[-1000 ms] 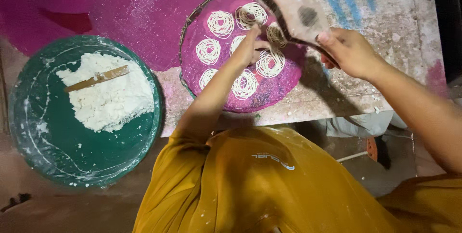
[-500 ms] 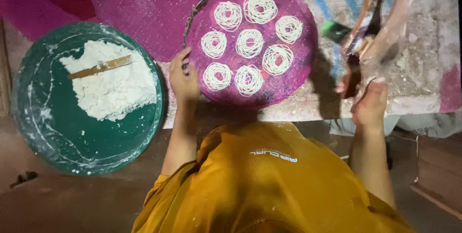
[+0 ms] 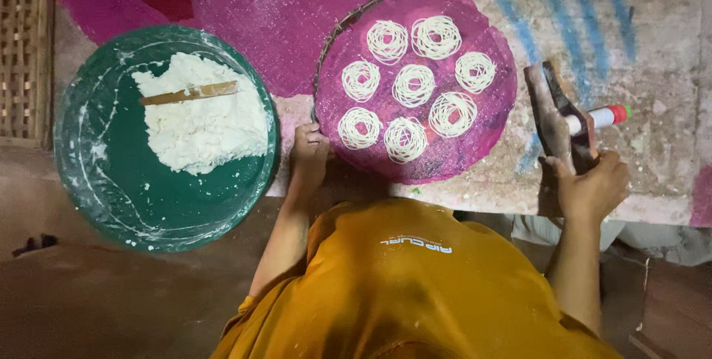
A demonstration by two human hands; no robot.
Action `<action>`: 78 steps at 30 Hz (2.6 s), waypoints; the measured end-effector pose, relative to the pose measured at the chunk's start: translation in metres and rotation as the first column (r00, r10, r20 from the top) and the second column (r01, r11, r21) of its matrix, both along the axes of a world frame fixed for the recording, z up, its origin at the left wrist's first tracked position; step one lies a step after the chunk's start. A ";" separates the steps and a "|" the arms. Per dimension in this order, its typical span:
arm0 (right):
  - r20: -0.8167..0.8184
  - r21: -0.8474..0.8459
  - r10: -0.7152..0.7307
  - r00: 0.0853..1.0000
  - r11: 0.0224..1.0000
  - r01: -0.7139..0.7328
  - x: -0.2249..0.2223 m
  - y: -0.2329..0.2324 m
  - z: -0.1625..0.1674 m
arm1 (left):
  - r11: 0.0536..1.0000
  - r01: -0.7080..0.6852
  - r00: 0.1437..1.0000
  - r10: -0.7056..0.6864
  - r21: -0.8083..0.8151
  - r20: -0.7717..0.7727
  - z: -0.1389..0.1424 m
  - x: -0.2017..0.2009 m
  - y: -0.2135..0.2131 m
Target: The person presses white dough through a handheld extruder press, squeezing strands into round nests on a pink tray. They reload dough from a green basin into the press, squeeze nests one at a time, and set the press down when finished.
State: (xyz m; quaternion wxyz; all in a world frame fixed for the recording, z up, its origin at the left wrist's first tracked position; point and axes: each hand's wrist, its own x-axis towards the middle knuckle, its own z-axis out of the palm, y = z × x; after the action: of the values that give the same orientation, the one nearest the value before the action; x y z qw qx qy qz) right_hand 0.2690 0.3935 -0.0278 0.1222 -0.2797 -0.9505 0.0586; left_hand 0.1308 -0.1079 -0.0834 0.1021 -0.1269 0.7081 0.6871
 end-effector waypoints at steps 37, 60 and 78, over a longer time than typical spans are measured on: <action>-0.554 -0.812 0.012 0.832 0.215 -0.543 -0.174 0.011 0.069 | 0.889 0.232 0.859 -0.378 -0.395 -0.345 0.209 -0.157 0.099; -0.438 -0.405 0.041 0.898 0.883 -0.238 -0.164 0.187 0.077 | 0.822 0.197 0.593 -0.534 -0.534 -0.603 0.102 -0.316 0.354; -0.041 -0.394 -0.076 0.996 0.917 0.053 -0.003 0.035 0.057 | 0.256 0.208 0.951 -0.279 -0.944 0.134 0.040 -0.210 0.040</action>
State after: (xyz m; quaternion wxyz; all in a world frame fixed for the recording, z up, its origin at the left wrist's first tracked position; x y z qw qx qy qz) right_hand 0.2663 0.4283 0.0294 0.0916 -0.3280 -0.9059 0.2517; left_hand -0.0796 -0.0684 -0.0434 0.0902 -0.0312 0.9889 0.1142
